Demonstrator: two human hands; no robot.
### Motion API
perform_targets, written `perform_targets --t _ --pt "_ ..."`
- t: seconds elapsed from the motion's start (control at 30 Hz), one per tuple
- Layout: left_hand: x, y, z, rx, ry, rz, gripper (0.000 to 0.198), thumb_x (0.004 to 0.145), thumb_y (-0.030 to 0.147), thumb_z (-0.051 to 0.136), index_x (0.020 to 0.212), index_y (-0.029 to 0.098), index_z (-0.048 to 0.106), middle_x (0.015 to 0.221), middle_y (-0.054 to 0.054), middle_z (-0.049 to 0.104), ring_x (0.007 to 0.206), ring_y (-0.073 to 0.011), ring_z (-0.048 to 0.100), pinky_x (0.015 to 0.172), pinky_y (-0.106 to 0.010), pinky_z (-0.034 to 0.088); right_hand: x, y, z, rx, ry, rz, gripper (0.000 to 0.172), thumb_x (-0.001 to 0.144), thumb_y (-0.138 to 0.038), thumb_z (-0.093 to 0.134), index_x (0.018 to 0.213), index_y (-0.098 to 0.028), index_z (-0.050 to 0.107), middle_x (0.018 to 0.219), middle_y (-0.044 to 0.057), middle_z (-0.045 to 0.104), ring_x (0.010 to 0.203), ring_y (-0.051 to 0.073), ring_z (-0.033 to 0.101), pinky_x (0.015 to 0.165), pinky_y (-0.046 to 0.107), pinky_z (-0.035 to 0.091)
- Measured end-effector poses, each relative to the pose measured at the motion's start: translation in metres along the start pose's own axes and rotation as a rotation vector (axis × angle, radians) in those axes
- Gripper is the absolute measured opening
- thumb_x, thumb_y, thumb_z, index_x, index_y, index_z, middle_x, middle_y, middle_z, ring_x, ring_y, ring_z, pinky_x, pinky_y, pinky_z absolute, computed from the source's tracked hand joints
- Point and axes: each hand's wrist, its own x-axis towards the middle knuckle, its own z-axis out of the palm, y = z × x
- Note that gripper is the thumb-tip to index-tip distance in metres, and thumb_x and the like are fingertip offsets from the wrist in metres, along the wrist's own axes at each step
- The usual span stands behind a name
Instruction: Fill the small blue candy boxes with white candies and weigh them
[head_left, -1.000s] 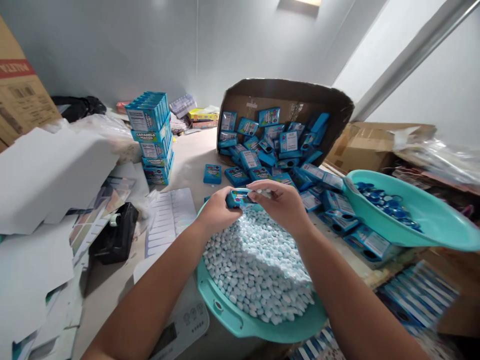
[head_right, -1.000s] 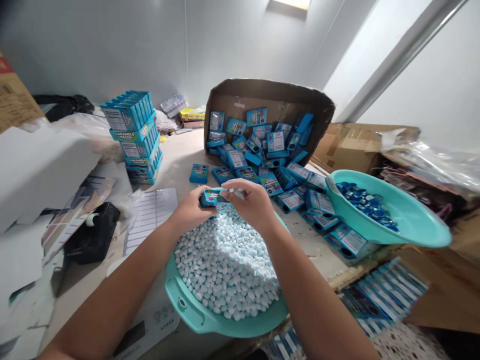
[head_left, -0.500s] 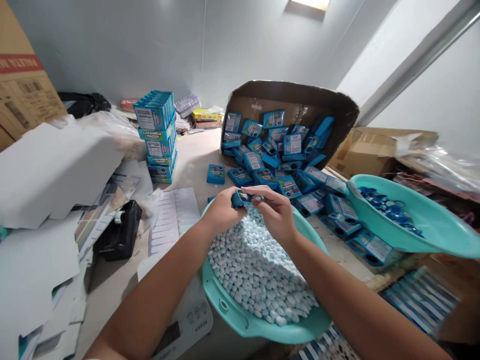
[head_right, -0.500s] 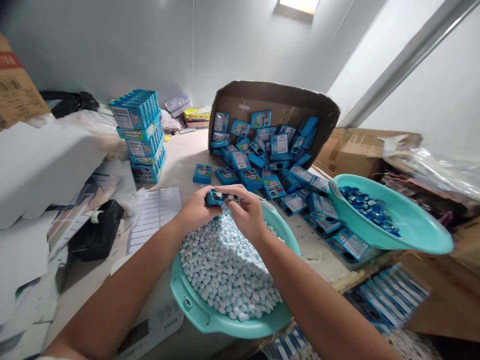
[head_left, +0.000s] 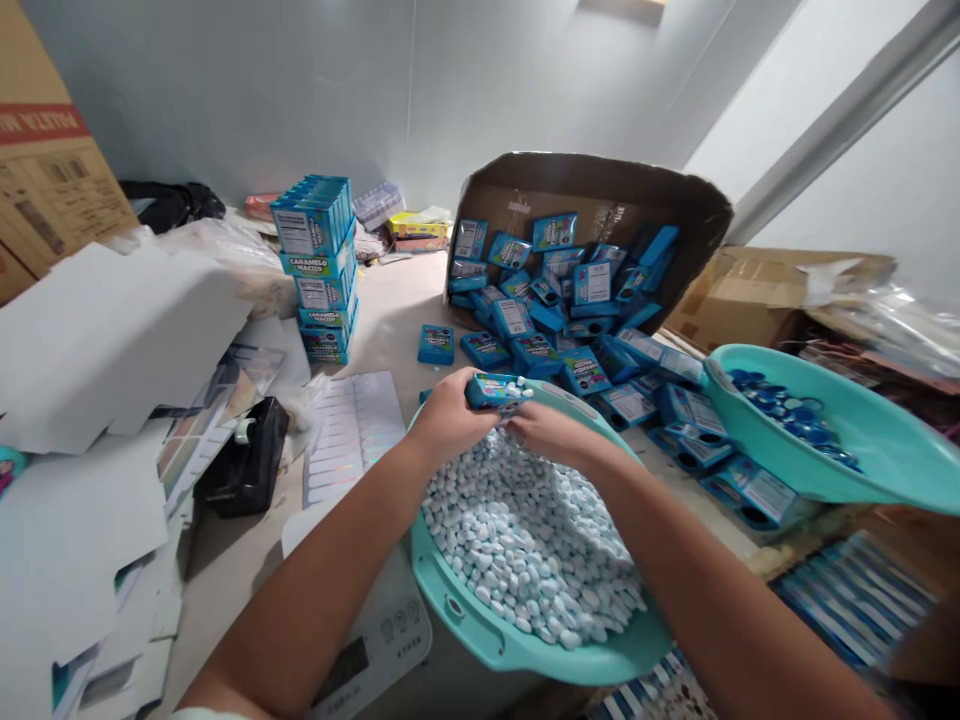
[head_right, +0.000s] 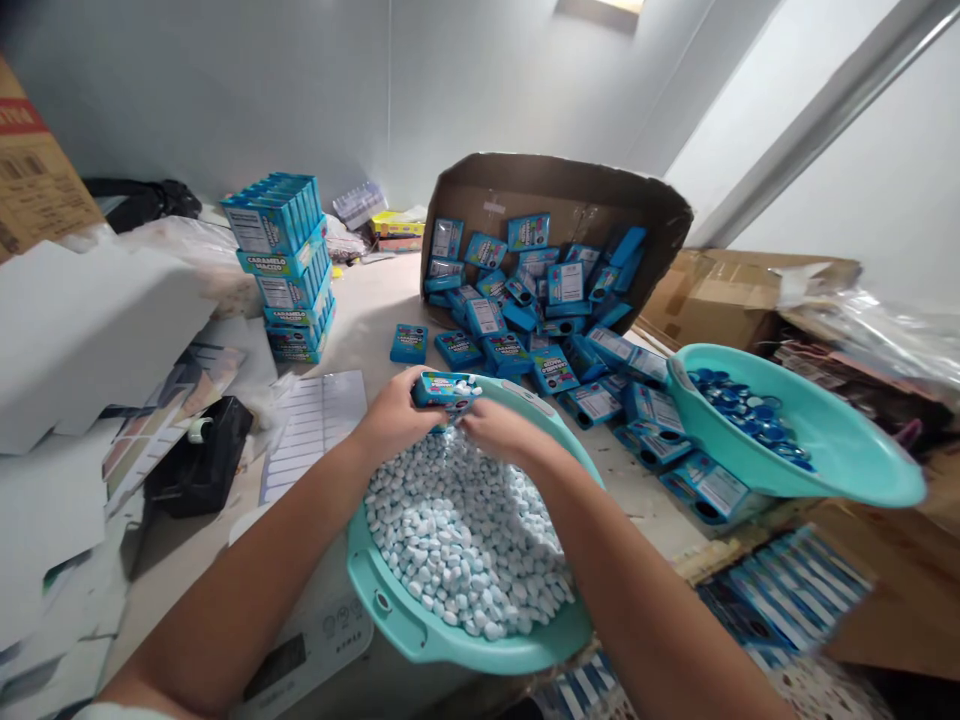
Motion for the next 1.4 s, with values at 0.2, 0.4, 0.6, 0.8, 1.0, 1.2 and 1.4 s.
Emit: perform_targets --t 0.2,0.4,0.6,0.8,1.0,1.2,1.4 --pt "0.000 0.003 -0.001 -0.007 0.057 -0.012 0.027 0.067 0.009 0.075 0.091 0.019 0.064 0.086 0.001 0.070 0.086 -0.0187 0.067 0.076 -0.025 0.048 -0.020 -0.021 0.012 -0.117 -0.241 0.059 0.067 0.079 -0.048 0.070 0.138 -0.017 0.061 0.135 0.020 0.067 0.108 0.037 0.070 0.088 0.042 0.056" --pt "0.001 0.003 0.000 0.006 0.042 -0.022 0.031 0.067 0.009 0.075 0.094 0.019 0.064 0.088 0.001 0.069 0.089 -0.0195 0.068 0.077 -0.026 0.048 -0.015 -0.023 0.001 -0.103 -0.280 -0.069 0.040 0.074 -0.040 0.077 0.110 -0.024 0.075 0.108 0.009 0.079 0.093 0.033 0.073 0.074 0.037 0.056" --pt "0.001 0.000 0.001 0.034 0.018 -0.005 0.033 0.067 0.008 0.072 0.097 0.019 0.065 0.088 0.001 0.070 0.088 -0.0194 0.068 0.077 -0.025 0.049 -0.011 -0.008 -0.013 -0.062 -0.112 -0.033 0.006 0.075 -0.031 0.073 0.073 -0.025 0.073 0.063 0.001 0.069 0.056 0.019 0.061 0.050 0.029 0.042" --pt "-0.001 -0.001 0.001 0.025 -0.045 -0.006 0.034 0.066 0.010 0.069 0.099 0.018 0.066 0.086 0.002 0.070 0.084 -0.0178 0.065 0.074 -0.024 0.048 -0.014 -0.006 -0.038 0.305 0.278 0.126 0.028 0.078 -0.048 0.071 0.080 -0.021 0.071 0.059 0.001 0.064 0.049 0.016 0.056 0.046 0.028 0.042" --pt "-0.004 0.000 0.000 0.051 -0.068 0.061 0.036 0.067 0.013 0.068 0.102 0.019 0.068 0.092 0.002 0.071 0.086 -0.0171 0.065 0.075 -0.024 0.048 -0.012 -0.028 -0.029 0.547 0.518 0.061 0.034 0.076 -0.052 0.072 0.087 -0.020 0.071 0.070 0.003 0.067 0.057 0.016 0.059 0.052 0.028 0.046" --pt "-0.004 0.000 -0.001 0.027 -0.125 0.092 0.039 0.067 0.012 0.067 0.106 0.019 0.070 0.089 0.003 0.070 0.081 -0.0156 0.064 0.073 -0.024 0.047 -0.009 -0.038 -0.010 0.661 0.558 -0.055 0.029 0.075 -0.048 0.075 0.083 -0.021 0.069 0.075 0.000 0.062 0.063 0.013 0.051 0.058 0.027 0.040" --pt "-0.003 0.000 -0.001 0.033 -0.122 0.094 0.040 0.068 0.010 0.066 0.107 0.018 0.069 0.092 0.002 0.071 0.083 -0.0154 0.064 0.074 -0.023 0.047 -0.006 -0.038 -0.003 0.854 0.529 -0.082 0.026 0.075 -0.046 0.074 0.075 -0.022 0.063 0.072 -0.002 0.056 0.066 0.013 0.046 0.063 0.028 0.038"
